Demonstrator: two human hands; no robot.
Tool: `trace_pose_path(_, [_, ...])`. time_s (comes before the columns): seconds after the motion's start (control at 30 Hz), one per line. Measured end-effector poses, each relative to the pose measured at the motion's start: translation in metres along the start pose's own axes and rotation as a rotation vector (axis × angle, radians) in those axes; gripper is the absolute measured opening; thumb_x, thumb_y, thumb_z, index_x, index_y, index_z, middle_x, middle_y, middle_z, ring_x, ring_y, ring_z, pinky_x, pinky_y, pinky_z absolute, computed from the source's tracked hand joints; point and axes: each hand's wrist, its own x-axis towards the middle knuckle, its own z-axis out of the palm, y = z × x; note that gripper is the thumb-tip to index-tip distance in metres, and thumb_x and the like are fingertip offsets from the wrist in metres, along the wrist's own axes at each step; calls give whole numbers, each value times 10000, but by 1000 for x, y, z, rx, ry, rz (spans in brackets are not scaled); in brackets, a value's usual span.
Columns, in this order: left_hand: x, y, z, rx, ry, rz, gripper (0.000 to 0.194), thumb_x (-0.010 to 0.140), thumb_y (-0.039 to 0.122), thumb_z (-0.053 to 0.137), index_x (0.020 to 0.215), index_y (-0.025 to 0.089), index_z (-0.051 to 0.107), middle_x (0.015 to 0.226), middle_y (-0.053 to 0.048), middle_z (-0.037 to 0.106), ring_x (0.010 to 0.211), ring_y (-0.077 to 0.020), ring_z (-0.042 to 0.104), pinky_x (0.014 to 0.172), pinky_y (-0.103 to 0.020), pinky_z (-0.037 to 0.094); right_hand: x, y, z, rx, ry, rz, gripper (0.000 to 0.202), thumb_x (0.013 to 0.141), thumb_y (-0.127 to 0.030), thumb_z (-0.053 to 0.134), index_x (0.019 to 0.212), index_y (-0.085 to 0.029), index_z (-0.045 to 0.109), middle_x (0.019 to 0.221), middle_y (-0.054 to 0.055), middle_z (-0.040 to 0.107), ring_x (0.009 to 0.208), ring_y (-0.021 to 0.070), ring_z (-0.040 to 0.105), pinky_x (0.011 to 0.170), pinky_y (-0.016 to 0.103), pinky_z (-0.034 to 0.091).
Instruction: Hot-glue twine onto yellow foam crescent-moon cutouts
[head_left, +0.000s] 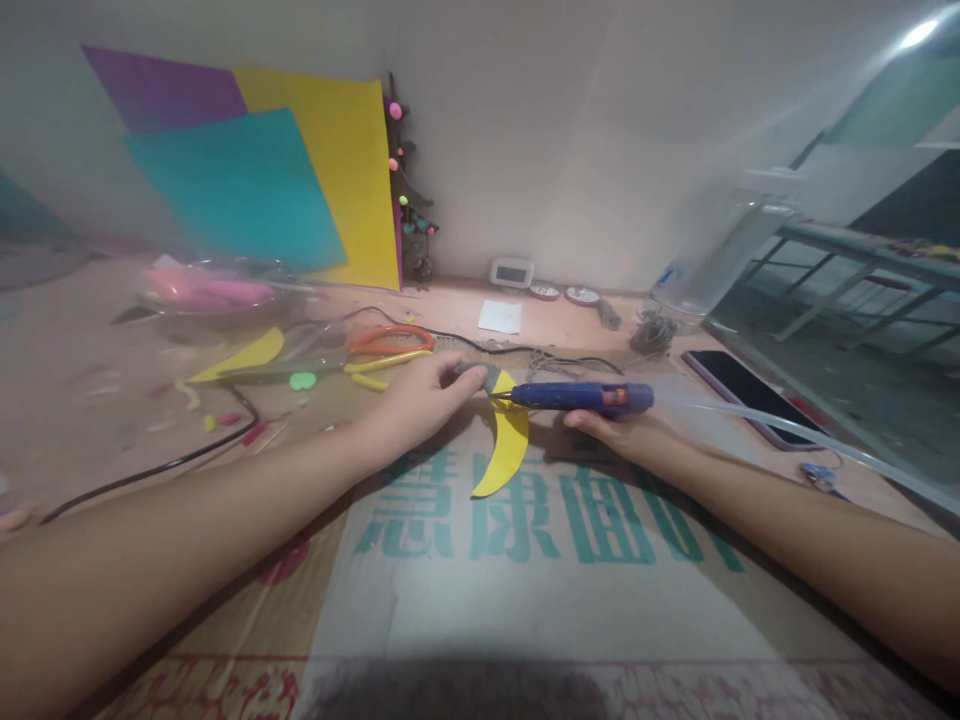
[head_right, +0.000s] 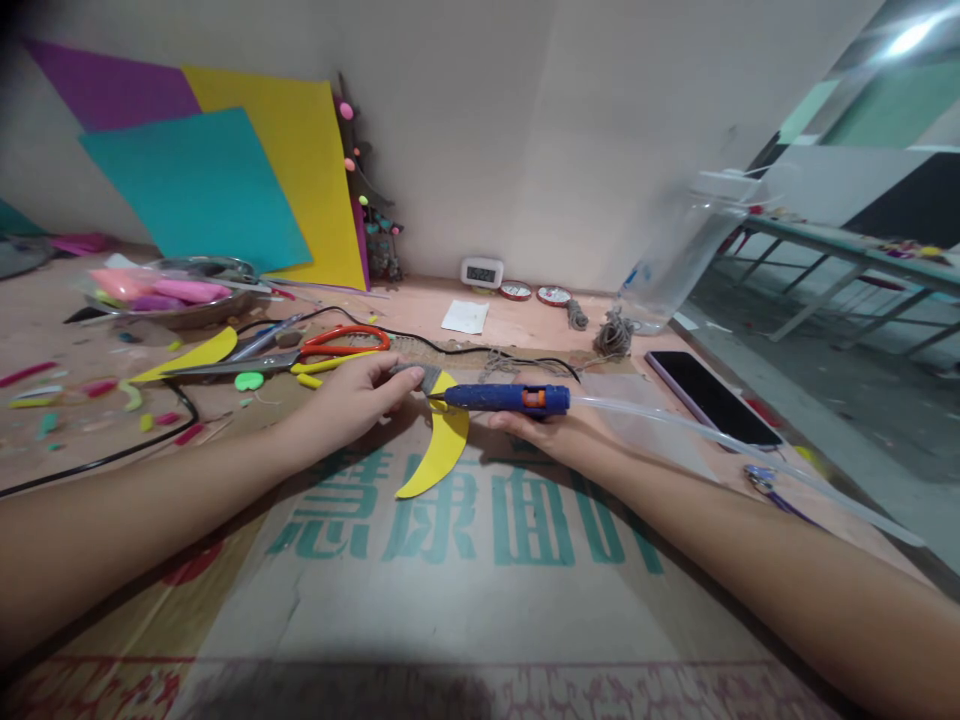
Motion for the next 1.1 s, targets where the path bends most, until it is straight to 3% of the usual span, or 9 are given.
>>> trace_pose_path(0.67, [0, 0, 0, -1, -8, -9, 334, 871, 462, 439, 719, 186, 550, 553, 28, 518, 533, -133, 478, 468, -226, 323, 0, 0, -1, 2, -4, -57, 230, 717, -464, 634, 699, -234, 628, 617, -7, 665, 586, 192, 633, 525, 271, 493])
trace_pose_path(0.9, [0, 1, 0, -7, -14, -16, 317, 869, 445, 449, 716, 186, 548, 538, 30, 516, 517, -129, 466, 476, -227, 319, 1, 4, 0, -21, -11, 20, 260, 707, -500, 643, 681, -242, 626, 634, 8, 670, 603, 219, 640, 527, 311, 503])
trace_pose_path(1.1, [0, 1, -1, 7, -19, -14, 326, 873, 456, 430, 725, 189, 544, 542, 26, 516, 507, -129, 463, 452, -229, 309, 0, 2, 0, -27, 70, 22, 260, 686, -513, 654, 667, -258, 605, 633, 2, 670, 621, 228, 642, 551, 313, 507])
